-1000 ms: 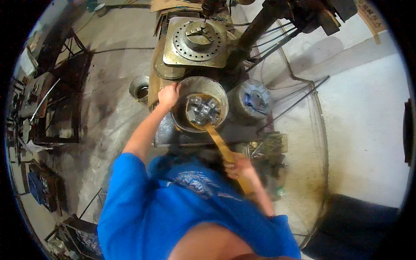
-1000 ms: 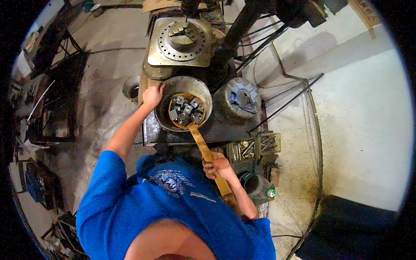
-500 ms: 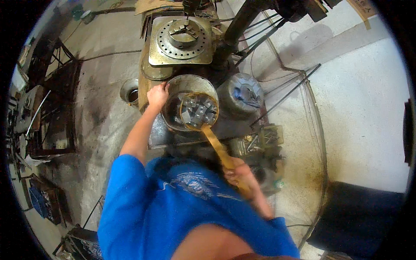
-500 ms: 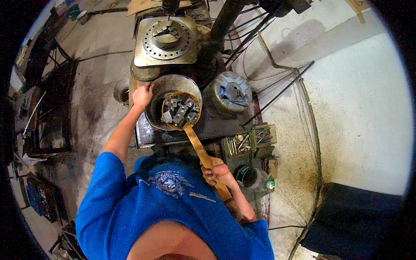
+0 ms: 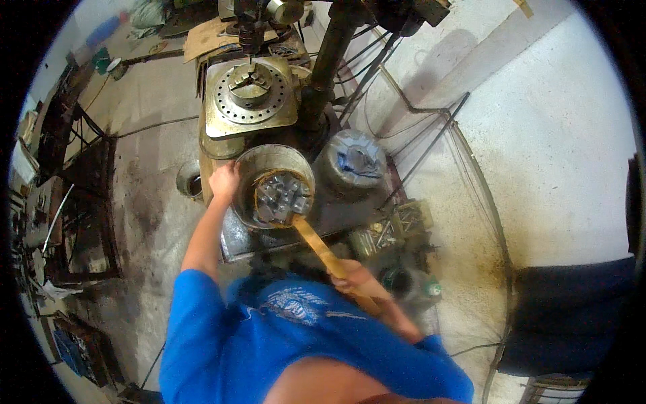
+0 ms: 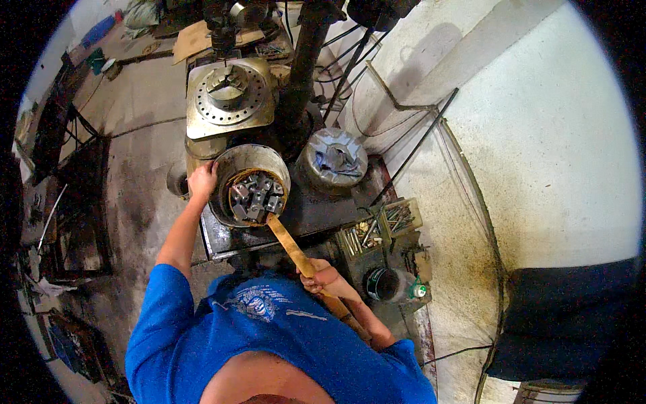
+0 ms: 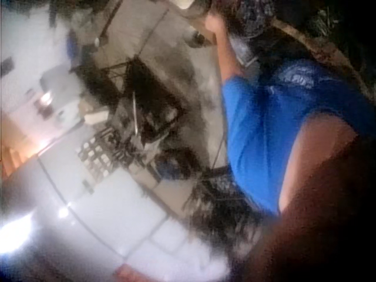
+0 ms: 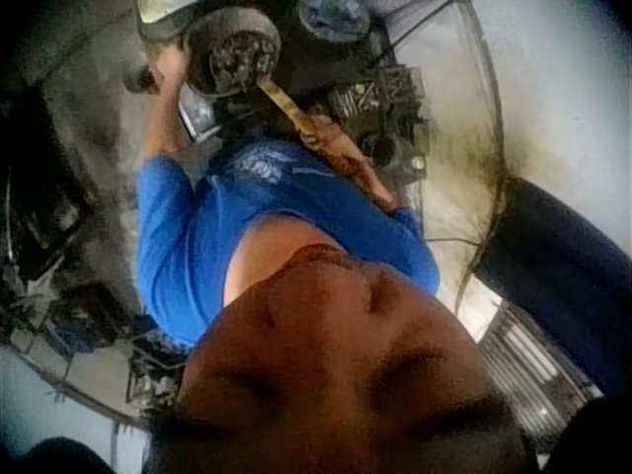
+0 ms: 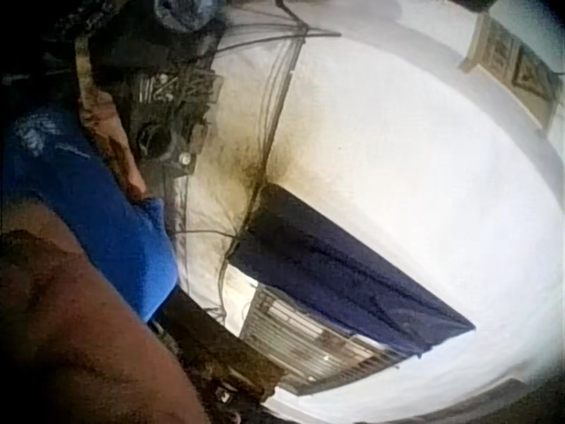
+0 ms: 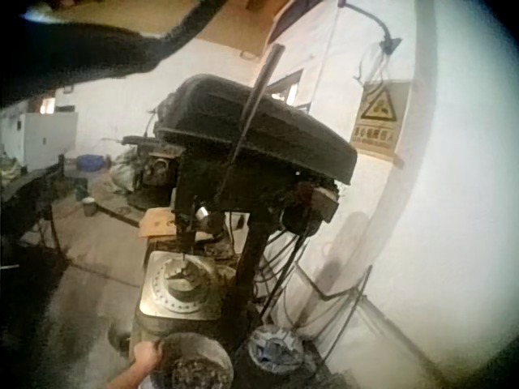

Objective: The person repeatedly picks up small metal parts from a workbench and washes them in a bucket of liquid using a yellow mesh strainer. They then transfer the washed parts into a blue bin. The process is repeated multiple times throughout the clip.

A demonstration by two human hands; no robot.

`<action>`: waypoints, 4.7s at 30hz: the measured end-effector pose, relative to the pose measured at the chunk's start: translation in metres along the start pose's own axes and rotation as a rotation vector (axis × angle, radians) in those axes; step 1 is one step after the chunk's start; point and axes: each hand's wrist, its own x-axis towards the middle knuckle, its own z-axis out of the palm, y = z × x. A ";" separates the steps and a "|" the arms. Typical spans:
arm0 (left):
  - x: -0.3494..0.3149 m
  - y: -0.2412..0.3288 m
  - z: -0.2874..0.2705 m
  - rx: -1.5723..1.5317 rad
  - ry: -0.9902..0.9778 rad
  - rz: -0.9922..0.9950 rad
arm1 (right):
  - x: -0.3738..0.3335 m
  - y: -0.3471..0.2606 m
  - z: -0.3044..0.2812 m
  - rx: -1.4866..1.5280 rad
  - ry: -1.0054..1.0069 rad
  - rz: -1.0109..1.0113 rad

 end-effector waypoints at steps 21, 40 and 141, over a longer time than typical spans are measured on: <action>0.001 -0.010 0.012 -0.019 0.040 0.022 | -0.004 0.004 -0.004 -0.183 -0.038 -0.121; -0.004 -0.002 -0.001 -0.003 0.010 0.002 | -0.009 0.005 0.013 -0.315 0.112 -0.182; -0.003 -0.006 0.003 -0.034 0.013 -0.027 | -0.009 -0.001 0.018 -0.269 -0.077 -0.148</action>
